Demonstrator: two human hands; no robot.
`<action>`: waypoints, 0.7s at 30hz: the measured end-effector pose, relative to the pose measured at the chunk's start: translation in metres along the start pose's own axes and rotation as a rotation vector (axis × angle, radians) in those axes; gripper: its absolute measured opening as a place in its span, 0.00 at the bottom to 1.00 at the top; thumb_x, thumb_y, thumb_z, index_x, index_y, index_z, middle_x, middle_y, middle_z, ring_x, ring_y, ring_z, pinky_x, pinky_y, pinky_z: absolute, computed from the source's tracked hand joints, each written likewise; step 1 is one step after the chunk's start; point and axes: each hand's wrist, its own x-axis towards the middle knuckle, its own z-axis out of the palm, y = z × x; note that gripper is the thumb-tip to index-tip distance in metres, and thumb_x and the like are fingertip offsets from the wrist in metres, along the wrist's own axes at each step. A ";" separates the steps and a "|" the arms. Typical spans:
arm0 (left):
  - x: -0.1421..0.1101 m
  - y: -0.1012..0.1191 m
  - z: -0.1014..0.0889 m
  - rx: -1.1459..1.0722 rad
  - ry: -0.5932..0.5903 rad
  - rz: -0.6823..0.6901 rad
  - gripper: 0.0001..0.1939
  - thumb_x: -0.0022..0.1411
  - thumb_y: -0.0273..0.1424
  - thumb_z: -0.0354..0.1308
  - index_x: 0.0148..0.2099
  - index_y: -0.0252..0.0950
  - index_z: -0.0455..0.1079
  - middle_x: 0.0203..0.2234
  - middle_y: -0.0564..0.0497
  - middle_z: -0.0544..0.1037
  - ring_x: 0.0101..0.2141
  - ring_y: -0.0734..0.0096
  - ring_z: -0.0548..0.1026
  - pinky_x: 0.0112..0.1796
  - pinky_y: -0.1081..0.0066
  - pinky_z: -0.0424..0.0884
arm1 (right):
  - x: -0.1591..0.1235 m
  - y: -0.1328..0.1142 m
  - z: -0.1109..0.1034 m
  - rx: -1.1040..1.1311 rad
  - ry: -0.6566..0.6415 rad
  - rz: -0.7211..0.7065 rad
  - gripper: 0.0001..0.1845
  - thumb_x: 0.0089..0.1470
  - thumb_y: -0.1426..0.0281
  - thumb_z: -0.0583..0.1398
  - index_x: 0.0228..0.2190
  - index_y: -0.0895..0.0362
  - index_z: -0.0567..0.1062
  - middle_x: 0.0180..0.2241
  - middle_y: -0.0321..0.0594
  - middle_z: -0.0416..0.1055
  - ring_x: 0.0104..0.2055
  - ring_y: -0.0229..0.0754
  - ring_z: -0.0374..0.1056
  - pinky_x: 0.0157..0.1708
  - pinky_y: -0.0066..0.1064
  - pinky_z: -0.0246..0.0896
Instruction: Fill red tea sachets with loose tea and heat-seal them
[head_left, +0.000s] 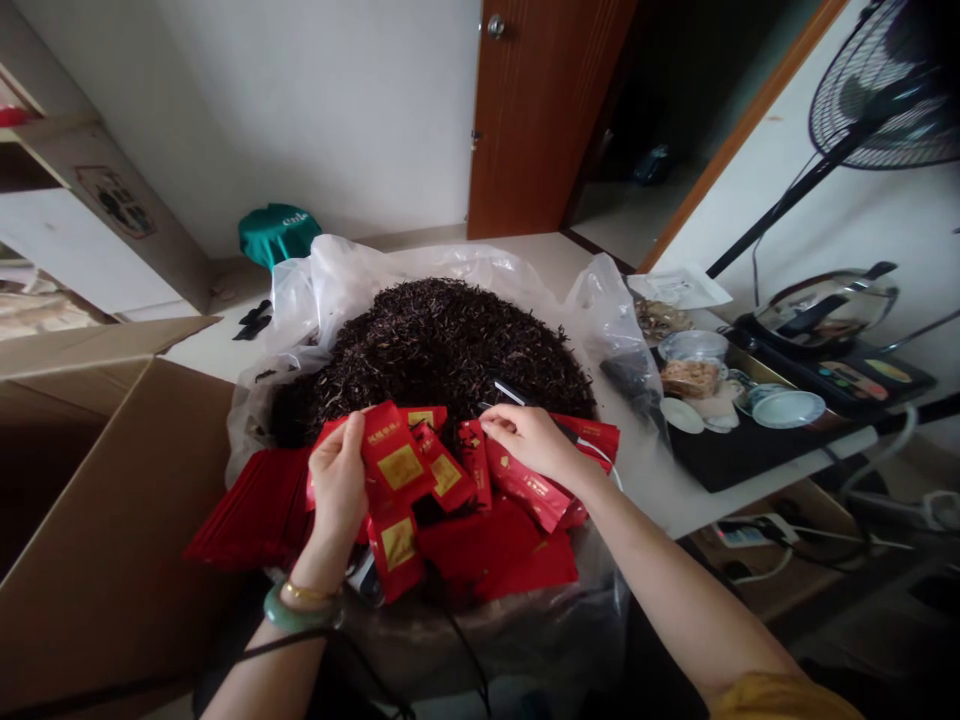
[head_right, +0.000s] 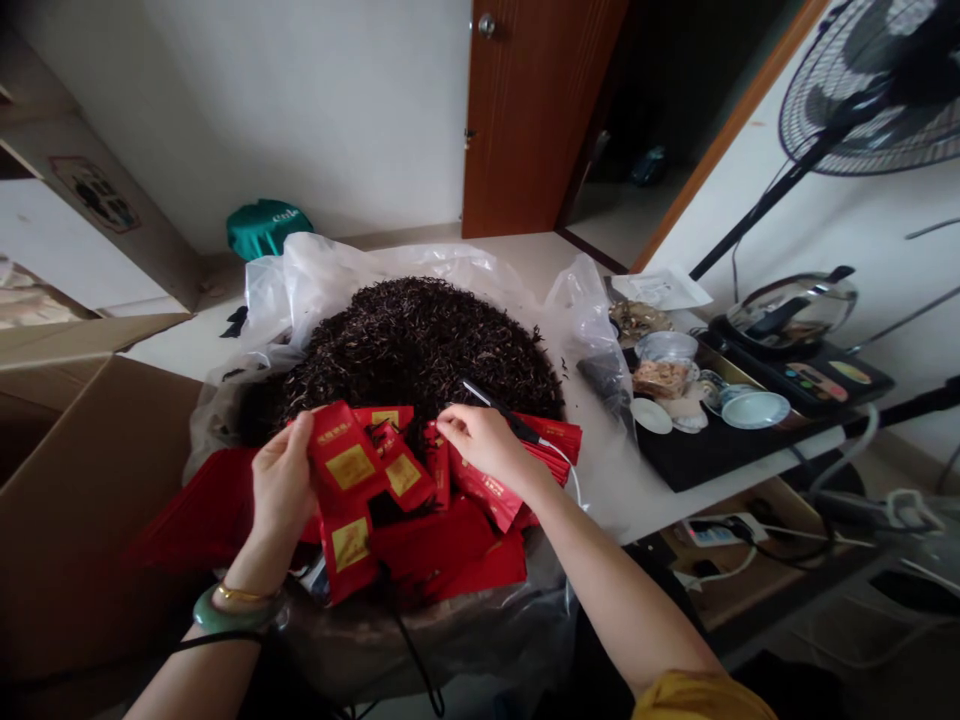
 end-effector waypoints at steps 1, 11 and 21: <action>0.005 0.002 -0.003 0.029 0.030 0.039 0.22 0.47 0.50 0.64 0.31 0.34 0.76 0.20 0.55 0.77 0.20 0.74 0.71 0.24 0.75 0.68 | 0.000 0.001 0.001 -0.066 -0.023 -0.001 0.11 0.58 0.68 0.57 0.38 0.57 0.77 0.34 0.41 0.79 0.34 0.42 0.74 0.36 0.30 0.65; 0.006 0.006 -0.008 0.667 0.026 0.576 0.12 0.56 0.39 0.58 0.34 0.36 0.77 0.25 0.51 0.78 0.26 0.70 0.73 0.30 0.73 0.67 | -0.003 0.004 0.035 -0.591 -0.002 -0.086 0.34 0.50 0.66 0.65 0.57 0.63 0.65 0.55 0.58 0.66 0.57 0.62 0.58 0.51 0.51 0.57; 0.014 0.001 -0.011 1.003 0.083 1.026 0.16 0.61 0.29 0.52 0.51 0.32 0.69 0.41 0.40 0.77 0.44 0.57 0.72 0.48 0.56 0.65 | 0.010 0.010 0.037 0.024 0.141 -0.047 0.24 0.48 0.79 0.61 0.49 0.58 0.73 0.39 0.44 0.75 0.38 0.44 0.71 0.41 0.37 0.66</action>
